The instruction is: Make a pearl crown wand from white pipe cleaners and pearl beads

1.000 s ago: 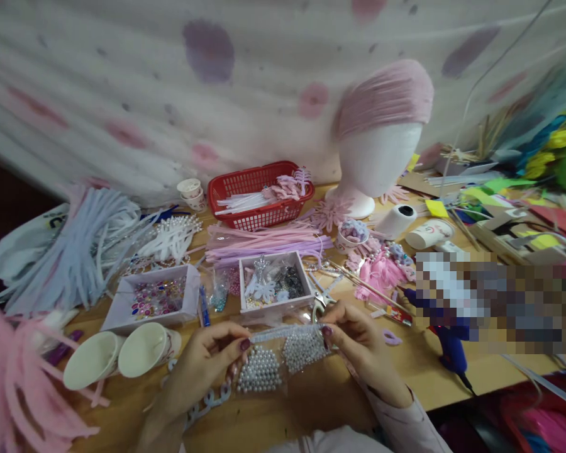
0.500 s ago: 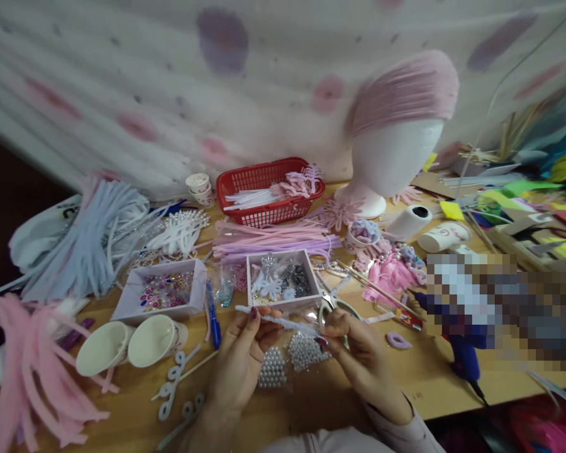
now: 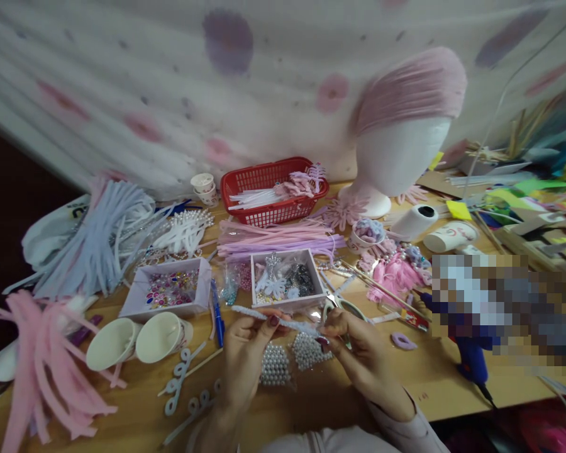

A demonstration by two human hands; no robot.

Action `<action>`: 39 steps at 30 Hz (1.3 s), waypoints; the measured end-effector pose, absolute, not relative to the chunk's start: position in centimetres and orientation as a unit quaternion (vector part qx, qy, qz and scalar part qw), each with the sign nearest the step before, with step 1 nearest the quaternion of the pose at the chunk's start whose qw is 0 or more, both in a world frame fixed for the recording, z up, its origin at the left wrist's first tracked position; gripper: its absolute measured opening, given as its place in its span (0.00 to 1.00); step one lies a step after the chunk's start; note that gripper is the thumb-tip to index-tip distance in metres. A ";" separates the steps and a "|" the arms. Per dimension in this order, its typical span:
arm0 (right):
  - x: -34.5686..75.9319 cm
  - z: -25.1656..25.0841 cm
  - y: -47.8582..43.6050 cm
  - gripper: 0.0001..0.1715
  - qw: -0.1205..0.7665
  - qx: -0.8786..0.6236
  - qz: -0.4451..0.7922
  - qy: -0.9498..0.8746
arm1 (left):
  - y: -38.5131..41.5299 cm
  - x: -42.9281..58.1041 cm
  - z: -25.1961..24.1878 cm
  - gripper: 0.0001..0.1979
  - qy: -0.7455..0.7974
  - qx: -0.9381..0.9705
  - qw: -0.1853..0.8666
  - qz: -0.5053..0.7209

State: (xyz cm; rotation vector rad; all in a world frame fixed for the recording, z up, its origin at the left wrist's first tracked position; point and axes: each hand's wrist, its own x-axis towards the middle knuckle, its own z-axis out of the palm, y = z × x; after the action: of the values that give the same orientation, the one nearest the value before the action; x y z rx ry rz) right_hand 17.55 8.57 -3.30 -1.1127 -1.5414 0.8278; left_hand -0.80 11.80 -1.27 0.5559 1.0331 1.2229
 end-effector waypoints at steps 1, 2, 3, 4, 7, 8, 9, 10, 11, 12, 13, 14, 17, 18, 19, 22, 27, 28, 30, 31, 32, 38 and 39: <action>17.7 -3.5 8.5 0.08 0.511 -0.466 0.352 -0.631 | 11.9 -1.0 -1.4 0.15 0.454 0.250 0.661 0.542; 18.0 -3.6 8.5 0.08 0.515 -0.470 0.360 -0.620 | 11.9 -1.2 -1.5 0.15 0.447 0.253 0.661 0.547; 18.2 -3.8 8.5 0.08 0.520 -0.473 0.368 -0.609 | 12.1 -1.4 -1.5 0.15 0.439 0.256 0.658 0.555; 18.5 -3.9 8.5 0.08 0.525 -0.472 0.376 -0.601 | 12.2 -1.7 -1.5 0.14 0.433 0.261 0.654 0.563; 19.1 -4.0 8.3 0.10 0.525 -0.462 0.397 -0.595 | 12.4 -2.3 -1.4 0.11 0.425 0.285 0.639 0.574; 19.2 -4.1 8.3 0.10 0.522 -0.460 0.403 -0.594 | 12.4 -2.4 -1.4 0.10 0.426 0.295 0.634 0.574; 19.3 -4.2 8.1 0.10 0.519 -0.463 0.408 -0.591 | 12.3 -2.5 -1.4 0.09 0.428 0.305 0.630 0.572; 19.3 -4.3 8.0 0.10 0.515 -0.469 0.414 -0.586 | 12.2 -2.6 -1.4 0.09 0.429 0.316 0.624 0.572; 19.3 -4.4 7.8 0.10 0.512 -0.476 0.419 -0.579 | 12.1 -2.6 -1.3 0.09 0.433 0.324 0.617 0.572; 19.2 -4.5 7.7 0.10 0.513 -0.482 0.424 -0.571 | 12.0 -2.6 -1.3 0.09 0.437 0.328 0.612 0.572; 19.1 -4.6 7.5 0.10 0.516 -0.486 0.429 -0.560 | 11.9 -2.6 -1.3 0.10 0.441 0.326 0.607 0.575; 18.9 -4.6 7.5 0.11 0.521 -0.488 0.434 -0.549 | 11.8 -2.5 -1.3 0.11 0.443 0.319 0.606 0.578; 18.5 -4.5 7.5 0.14 0.533 -0.496 0.452 -0.515 | 11.7 -2.0 -1.1 0.13 0.444 0.289 0.613 0.587; 18.4 -4.3 7.5 0.15 0.529 -0.501 0.458 -0.509 | 11.8 -1.8 -1.1 0.14 0.442 0.280 0.616 0.589; 18.3 -4.2 7.6 0.16 0.520 -0.507 0.464 -0.507 | 11.9 -1.6 -1.1 0.15 0.441 0.274 0.617 0.592; 18.1 -4.0 7.8 0.19 0.485 -0.512 0.485 -0.516 | 12.3 -1.3 -1.2 0.16 0.447 0.269 0.607 0.600; 17.4 -4.0 7.2 0.22 0.434 -0.505 0.521 -0.535 | 12.7 -0.9 -1.4 0.15 0.478 0.289 0.567 0.606; 17.2 -4.0 7.0 0.23 0.423 -0.501 0.530 -0.537 | 12.6 -0.7 -1.3 0.14 0.470 0.296 0.566 0.608; 16.8 -4.1 6.7 0.23 0.409 -0.495 0.547 -0.537 | 12.5 -0.3 -1.1 0.13 0.437 0.308 0.583 0.612; 16.5 -4.3 6.6 0.23 0.408 -0.491 0.553 -0.534 | 12.4 0.0 -0.9 0.13 0.416 0.309 0.600 0.609; 16.2 -4.4 6.5 0.23 0.412 -0.489 0.557 -0.529 | 12.2 0.2 -0.8 0.13 0.399 0.307 0.620 0.603; 14.8 -4.9 6.1 0.26 0.416 -0.488 0.571 -0.512 | 11.0 1.5 -0.4 0.14 0.341 0.286 0.697 0.562; 14.8 -4.8 5.9 0.26 0.405 -0.490 0.566 -0.525 | 10.9 1.5 -0.5 0.14 0.338 0.286 0.699 0.561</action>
State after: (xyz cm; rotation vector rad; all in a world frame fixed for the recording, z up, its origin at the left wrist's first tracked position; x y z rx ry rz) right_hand 14.76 5.91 -4.77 -1.2356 -1.3261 1.4285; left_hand 1.51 10.87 -0.52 0.6373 0.7529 1.2501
